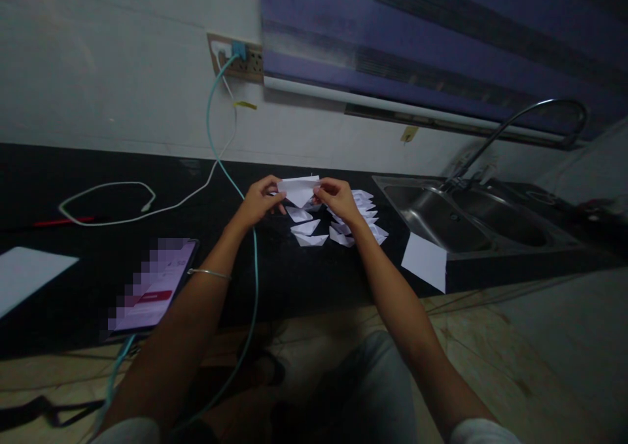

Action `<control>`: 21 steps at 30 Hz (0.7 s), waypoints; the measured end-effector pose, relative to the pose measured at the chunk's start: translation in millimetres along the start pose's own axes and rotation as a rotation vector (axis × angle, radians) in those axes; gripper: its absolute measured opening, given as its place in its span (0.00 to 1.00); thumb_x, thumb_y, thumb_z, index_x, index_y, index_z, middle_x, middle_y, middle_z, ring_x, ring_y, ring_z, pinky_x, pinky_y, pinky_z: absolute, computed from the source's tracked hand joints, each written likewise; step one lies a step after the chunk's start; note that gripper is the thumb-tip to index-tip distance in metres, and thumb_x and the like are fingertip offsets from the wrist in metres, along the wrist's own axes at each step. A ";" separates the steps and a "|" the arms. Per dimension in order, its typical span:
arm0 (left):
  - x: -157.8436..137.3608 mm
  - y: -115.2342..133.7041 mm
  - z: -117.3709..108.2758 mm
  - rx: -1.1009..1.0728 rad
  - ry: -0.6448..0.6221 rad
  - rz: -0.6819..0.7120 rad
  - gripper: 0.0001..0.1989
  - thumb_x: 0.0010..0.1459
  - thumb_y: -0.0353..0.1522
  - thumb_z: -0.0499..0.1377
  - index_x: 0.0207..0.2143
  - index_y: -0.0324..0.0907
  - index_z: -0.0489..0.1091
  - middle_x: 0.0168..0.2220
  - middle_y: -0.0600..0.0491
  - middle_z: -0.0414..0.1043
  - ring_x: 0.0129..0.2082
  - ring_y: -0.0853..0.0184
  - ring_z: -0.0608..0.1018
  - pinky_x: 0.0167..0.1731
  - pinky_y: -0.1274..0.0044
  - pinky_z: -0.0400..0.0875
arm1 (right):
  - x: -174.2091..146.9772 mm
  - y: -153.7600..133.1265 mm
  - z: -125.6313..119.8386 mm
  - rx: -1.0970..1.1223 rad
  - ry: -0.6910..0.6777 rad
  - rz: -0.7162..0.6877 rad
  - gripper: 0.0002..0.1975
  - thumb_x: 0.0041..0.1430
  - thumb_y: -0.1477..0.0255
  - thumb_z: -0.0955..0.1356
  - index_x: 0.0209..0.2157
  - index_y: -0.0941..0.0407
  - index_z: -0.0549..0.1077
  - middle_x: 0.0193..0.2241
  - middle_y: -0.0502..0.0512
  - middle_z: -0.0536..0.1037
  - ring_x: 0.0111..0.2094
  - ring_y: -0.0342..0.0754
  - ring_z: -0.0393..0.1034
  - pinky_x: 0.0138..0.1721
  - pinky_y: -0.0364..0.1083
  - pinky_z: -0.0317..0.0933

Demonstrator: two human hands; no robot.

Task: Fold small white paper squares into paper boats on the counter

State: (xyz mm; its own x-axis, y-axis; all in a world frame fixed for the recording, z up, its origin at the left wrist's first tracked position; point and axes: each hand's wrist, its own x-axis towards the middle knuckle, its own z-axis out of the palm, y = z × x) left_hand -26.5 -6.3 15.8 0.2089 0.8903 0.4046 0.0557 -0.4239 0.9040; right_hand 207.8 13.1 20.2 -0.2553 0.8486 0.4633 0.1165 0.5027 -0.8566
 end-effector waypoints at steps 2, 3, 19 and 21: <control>0.4 1.7 -0.5 -0.018 0.011 -0.005 0.12 0.52 0.35 0.64 0.37 0.38 0.69 0.26 0.55 0.75 0.17 0.71 0.76 0.14 0.83 0.62 | 0.0 -0.6 -0.2 0.026 0.004 0.014 0.15 0.54 0.60 0.71 0.36 0.56 0.76 0.26 0.51 0.77 0.27 0.45 0.74 0.33 0.46 0.70; 0.4 2.8 -0.6 -0.027 0.027 -0.006 0.11 0.51 0.35 0.64 0.36 0.38 0.70 0.25 0.54 0.75 0.17 0.70 0.76 0.14 0.83 0.62 | 0.0 -0.9 0.0 0.039 0.002 0.024 0.15 0.53 0.59 0.72 0.36 0.56 0.76 0.26 0.51 0.77 0.28 0.46 0.74 0.33 0.46 0.71; -3.7 6.6 3.6 -0.153 -0.054 -0.079 0.13 0.48 0.30 0.64 0.38 0.35 0.81 0.19 0.48 0.77 0.17 0.68 0.76 0.15 0.80 0.61 | -4.8 -4.1 18.7 0.214 -0.022 0.126 0.11 0.48 0.69 0.73 0.35 0.56 0.80 0.31 0.52 0.79 0.28 0.43 0.74 0.33 0.46 0.72; -3.4 6.3 2.4 -0.182 -0.048 -0.088 0.12 0.47 0.28 0.63 0.35 0.35 0.81 0.19 0.47 0.77 0.16 0.68 0.75 0.15 0.80 0.61 | -5.2 -5.7 18.6 0.204 -0.026 0.130 0.10 0.47 0.69 0.73 0.35 0.55 0.80 0.31 0.52 0.80 0.28 0.43 0.74 0.33 0.45 0.72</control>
State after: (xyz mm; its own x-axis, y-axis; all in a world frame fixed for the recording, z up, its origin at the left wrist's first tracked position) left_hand -24.5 -12.4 19.8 0.2571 0.9118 0.3202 -0.1008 -0.3042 0.9472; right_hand 190.6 2.7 18.4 -0.2753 0.8983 0.3423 -0.0458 0.3434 -0.9381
